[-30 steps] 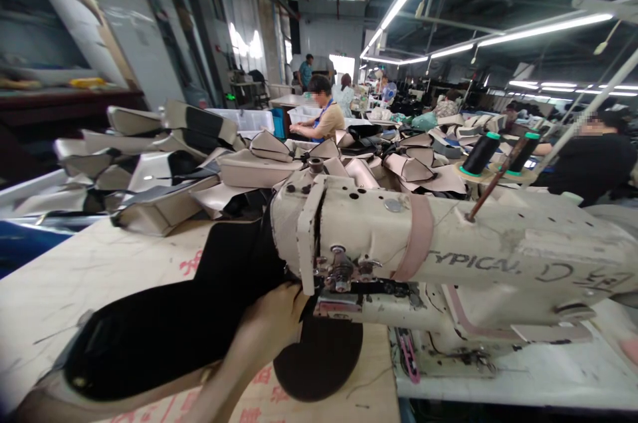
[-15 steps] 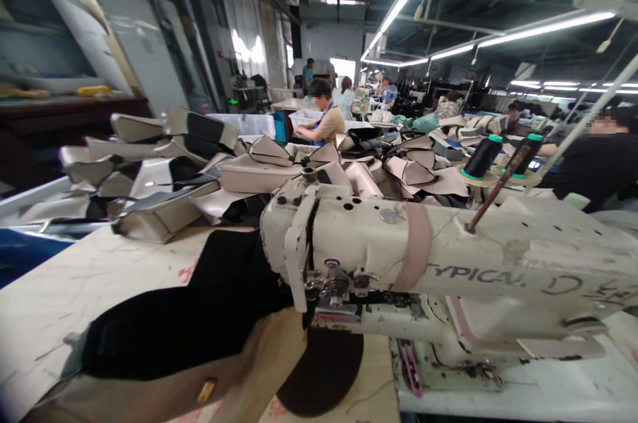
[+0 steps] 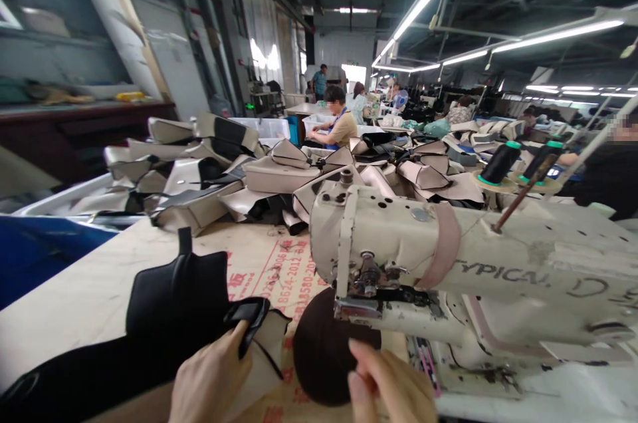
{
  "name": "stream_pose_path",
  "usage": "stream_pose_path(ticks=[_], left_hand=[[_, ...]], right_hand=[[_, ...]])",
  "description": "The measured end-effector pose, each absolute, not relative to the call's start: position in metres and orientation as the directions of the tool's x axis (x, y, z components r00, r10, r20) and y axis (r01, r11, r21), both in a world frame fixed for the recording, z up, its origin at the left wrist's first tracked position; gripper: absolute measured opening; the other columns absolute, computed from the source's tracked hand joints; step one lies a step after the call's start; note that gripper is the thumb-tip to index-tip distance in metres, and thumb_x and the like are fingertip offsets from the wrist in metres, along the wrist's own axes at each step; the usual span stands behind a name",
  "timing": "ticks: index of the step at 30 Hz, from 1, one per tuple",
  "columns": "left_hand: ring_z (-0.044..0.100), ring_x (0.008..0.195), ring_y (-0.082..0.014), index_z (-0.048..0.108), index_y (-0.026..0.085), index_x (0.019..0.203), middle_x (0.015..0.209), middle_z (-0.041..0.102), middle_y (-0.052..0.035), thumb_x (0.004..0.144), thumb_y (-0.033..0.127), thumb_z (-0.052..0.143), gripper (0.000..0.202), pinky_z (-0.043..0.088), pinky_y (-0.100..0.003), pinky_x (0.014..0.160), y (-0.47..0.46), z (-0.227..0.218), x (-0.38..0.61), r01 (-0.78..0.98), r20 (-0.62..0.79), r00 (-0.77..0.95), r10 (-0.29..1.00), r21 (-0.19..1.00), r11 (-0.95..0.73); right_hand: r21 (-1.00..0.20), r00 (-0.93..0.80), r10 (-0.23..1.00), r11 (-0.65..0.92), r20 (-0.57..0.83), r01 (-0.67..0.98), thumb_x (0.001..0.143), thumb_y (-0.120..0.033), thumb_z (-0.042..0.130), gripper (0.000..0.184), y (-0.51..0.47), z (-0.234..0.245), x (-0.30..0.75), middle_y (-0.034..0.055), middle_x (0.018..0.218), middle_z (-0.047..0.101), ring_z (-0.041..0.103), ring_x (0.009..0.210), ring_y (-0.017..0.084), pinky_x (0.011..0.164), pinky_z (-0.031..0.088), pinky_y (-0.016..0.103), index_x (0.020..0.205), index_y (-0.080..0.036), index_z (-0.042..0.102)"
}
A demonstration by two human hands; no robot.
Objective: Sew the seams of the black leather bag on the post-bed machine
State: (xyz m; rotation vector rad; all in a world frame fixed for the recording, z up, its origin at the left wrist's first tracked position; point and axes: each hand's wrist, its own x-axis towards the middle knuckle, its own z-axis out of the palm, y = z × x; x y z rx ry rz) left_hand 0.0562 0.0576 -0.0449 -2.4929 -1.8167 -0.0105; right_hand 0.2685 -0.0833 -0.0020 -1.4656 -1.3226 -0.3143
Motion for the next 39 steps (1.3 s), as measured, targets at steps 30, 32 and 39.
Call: stream_pose_path(ticks=[30,32,39], left_hand=[[0.064,0.078,-0.0256,0.062,0.029,0.099,0.08,0.071,-0.0034,0.068,0.016,0.045,0.038,0.039,-0.03,0.063,0.051,0.054,0.069,0.895,0.043,0.443,0.895,0.024,-0.445],[0.065,0.078,-0.026,0.059,0.029,0.105,0.082,0.071,-0.0045,0.07,0.017,0.045,0.04,0.038,-0.03,0.062,0.063,0.073,0.098,0.859,0.111,0.503,0.857,0.039,-0.51],[0.063,0.071,-0.0241,0.065,0.024,0.08,0.073,0.069,-0.0065,0.076,0.023,0.044,0.021,0.036,-0.029,0.059,0.076,0.074,0.093,0.779,0.029,0.624,0.781,0.062,-0.624]], right_hand=[[-0.52,0.211,0.629,0.358,0.748,0.776,0.093,-0.025,0.037,0.021,0.002,-0.016,0.22,0.0041,0.08,0.064,0.062,0.073,0.013,0.068,0.049,0.022,0.092,-0.017,0.057],[-0.536,0.351,0.503,0.289,0.79,0.793,0.091,-0.025,0.043,0.017,0.006,-0.012,0.23,0.0055,0.079,0.065,0.063,0.069,0.013,0.064,0.047,0.02,0.093,-0.015,0.057],[-0.523,0.359,0.553,0.169,0.752,0.835,0.09,-0.021,0.042,0.018,0.005,-0.023,0.229,0.001,0.061,0.06,0.057,0.049,0.012,0.046,0.038,0.02,0.081,-0.016,0.057]])
